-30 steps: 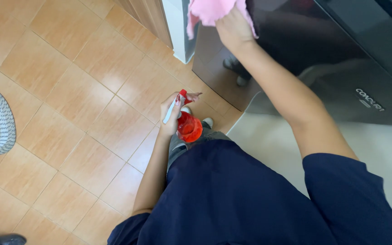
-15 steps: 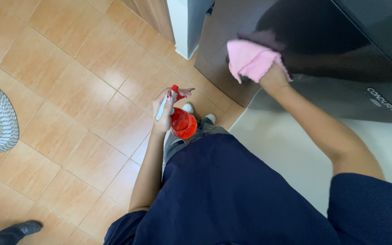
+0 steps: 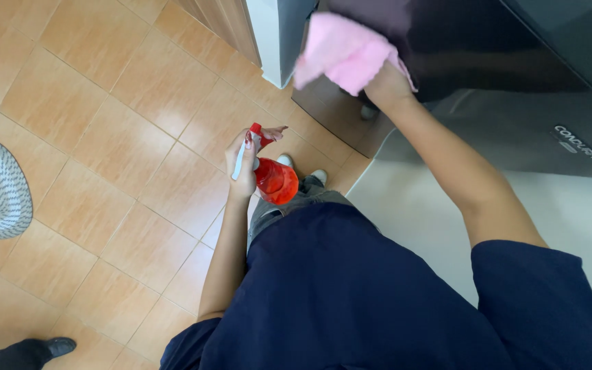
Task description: The person cleans a white wire dish rack using a spray bottle and a pink cloth, then places it on top of a black refrigerator. They proceed to wipe the refrigerator's top surface and front door with the cloth and spray. The person also moves a blue can and a toothpaste box into the rack.
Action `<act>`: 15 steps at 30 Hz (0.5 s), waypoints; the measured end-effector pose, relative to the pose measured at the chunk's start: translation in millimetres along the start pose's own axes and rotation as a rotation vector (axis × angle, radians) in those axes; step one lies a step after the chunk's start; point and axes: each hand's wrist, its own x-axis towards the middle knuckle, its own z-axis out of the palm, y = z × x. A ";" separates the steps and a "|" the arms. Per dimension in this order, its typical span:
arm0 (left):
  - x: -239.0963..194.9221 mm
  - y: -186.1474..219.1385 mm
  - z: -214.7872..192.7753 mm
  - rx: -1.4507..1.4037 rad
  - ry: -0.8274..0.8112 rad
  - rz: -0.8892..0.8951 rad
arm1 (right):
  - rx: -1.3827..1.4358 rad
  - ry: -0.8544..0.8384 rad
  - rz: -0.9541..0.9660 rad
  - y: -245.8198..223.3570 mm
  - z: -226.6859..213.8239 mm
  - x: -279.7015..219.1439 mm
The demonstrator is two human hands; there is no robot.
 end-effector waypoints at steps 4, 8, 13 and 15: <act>-5.7 -1.2 -6.4 -0.012 0.025 0.009 | -0.158 0.054 -0.159 -5.0 27.5 -74.9; -4.6 -5.2 -9.3 0.021 0.046 -0.018 | 0.112 -0.276 -0.002 -28.4 -53.0 -104.5; 4.6 -15.6 -9.4 0.091 0.026 -0.034 | 0.982 -0.161 0.282 -39.8 -116.7 -80.3; 12.3 -16.7 -5.1 0.090 0.012 -0.026 | 1.304 -0.104 0.389 -35.7 -135.1 -70.3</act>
